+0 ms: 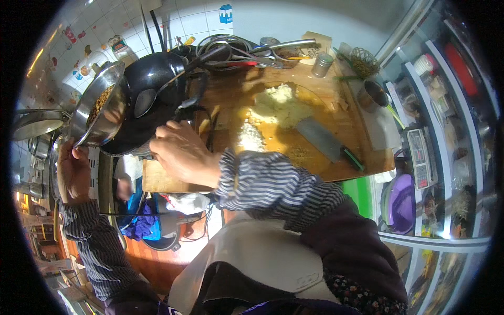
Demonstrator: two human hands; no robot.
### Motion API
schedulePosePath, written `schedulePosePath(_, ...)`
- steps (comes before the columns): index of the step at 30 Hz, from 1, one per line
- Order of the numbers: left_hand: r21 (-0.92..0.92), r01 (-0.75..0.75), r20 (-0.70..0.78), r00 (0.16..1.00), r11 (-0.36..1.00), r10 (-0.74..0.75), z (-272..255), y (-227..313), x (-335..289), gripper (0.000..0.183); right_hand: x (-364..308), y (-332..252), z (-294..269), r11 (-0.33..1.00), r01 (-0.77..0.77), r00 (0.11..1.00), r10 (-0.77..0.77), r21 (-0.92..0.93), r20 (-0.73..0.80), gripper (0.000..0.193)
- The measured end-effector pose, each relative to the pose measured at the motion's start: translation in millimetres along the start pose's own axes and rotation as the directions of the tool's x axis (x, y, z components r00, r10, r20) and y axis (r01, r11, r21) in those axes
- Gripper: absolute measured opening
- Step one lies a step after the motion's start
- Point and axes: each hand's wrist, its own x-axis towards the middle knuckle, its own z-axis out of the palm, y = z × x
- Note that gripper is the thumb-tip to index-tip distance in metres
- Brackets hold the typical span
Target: The person scoops fried food from a wok into a metal bowl using a strainer, then scrapes chopped white vegetable from a cutting board into the wok with a cleaver and stirs it. The person repeats the scooping and stirring steps.
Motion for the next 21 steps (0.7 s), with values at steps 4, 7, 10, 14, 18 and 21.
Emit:
schedulePosePath(4,0.039,0.011,-0.09,0.996,0.999,-0.008,23.2,-1.5,-5.5,0.007,-65.0,24.9,-30.8,0.987,0.008,0.989,0.016,0.157,-0.148,0.008)
schedulePosePath(7,0.017,0.075,0.056,0.996,0.997,-0.076,50.7,-13.8,-19.6,0.009,-130.2,69.8,-71.4,0.975,-0.03,0.981,0.071,0.221,-0.181,0.012)
schedulePosePath(10,0.012,0.064,0.084,0.994,0.998,-0.065,89.0,-40.5,-35.4,0.013,-206.5,123.4,-116.1,0.95,-0.172,0.919,0.25,0.26,-0.305,0.007)
schedulePosePath(14,0.036,0.09,0.117,0.989,0.995,-0.093,143.6,-92.3,-61.5,0.012,-326.9,187.0,-179.0,0.813,-0.574,0.752,0.569,0.094,-0.333,0.013)
schedulePosePath(18,0.082,0.132,0.124,0.982,0.988,-0.141,195.0,-168.9,-78.2,0.01,-422.5,226.8,-226.5,0.564,-0.784,0.471,0.813,0.259,-0.343,0.016)
schedulePosePath(21,0.215,0.148,0.196,0.962,0.965,-0.191,234.9,-232.9,-92.9,0.013,-471.8,233.6,-254.7,0.587,-0.798,0.48,0.757,0.139,-0.444,0.016)
